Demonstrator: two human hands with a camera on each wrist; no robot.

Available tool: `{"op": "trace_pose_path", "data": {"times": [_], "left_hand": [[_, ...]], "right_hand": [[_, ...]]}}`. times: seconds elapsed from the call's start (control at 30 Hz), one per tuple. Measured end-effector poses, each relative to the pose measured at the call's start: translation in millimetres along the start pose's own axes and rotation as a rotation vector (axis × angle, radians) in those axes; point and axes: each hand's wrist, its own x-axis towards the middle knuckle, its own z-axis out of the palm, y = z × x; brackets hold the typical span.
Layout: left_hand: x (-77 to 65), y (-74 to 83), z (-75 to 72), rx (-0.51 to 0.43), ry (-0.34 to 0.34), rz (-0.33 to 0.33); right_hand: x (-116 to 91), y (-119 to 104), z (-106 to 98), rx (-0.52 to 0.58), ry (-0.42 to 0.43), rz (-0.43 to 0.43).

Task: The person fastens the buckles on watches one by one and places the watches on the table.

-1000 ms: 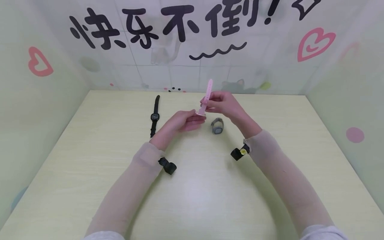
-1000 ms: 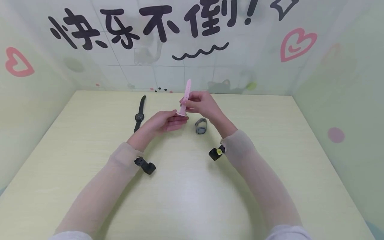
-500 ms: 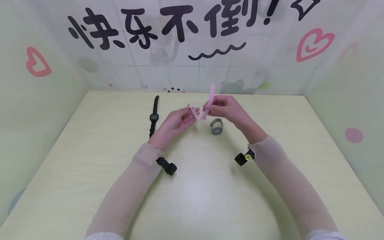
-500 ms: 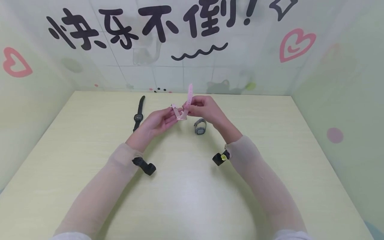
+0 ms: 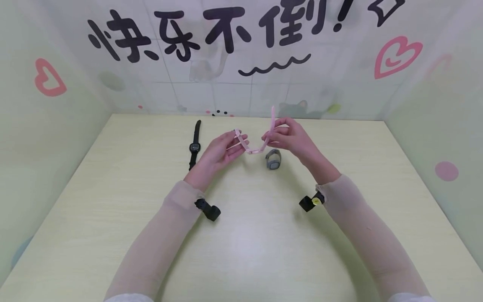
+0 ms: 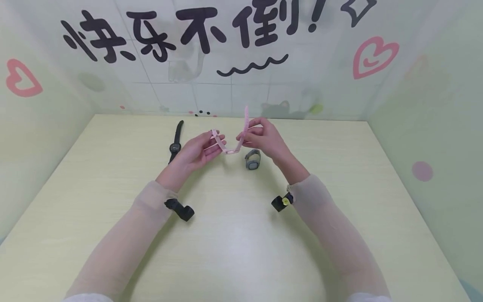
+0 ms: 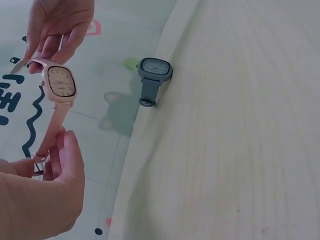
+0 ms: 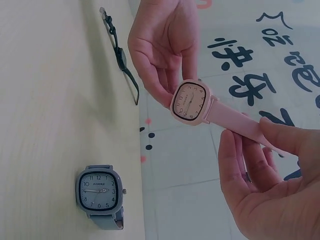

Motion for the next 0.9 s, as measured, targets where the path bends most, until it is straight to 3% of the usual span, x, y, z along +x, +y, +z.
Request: {"op": "trace_pose_path", "data": {"times": [0.3, 0.6, 0.9], "left_hand": [[-1.3, -1.8, 4.8, 0.071, -0.005, 0.042], [-5.2, -3.3, 8.7, 0.174, -0.01, 0.143], [-9.7, -3.9, 9.0, 0.179, 0.01, 0.198]], "right_hand": [[-1.2, 3.9, 0.7, -0.023, 0.062, -0.007], [-1.1, 9.4, 2.2, -0.039, 0.063, -0.025], [-1.9, 11.3, 7.9, -0.027, 0.064, -0.027]]}}
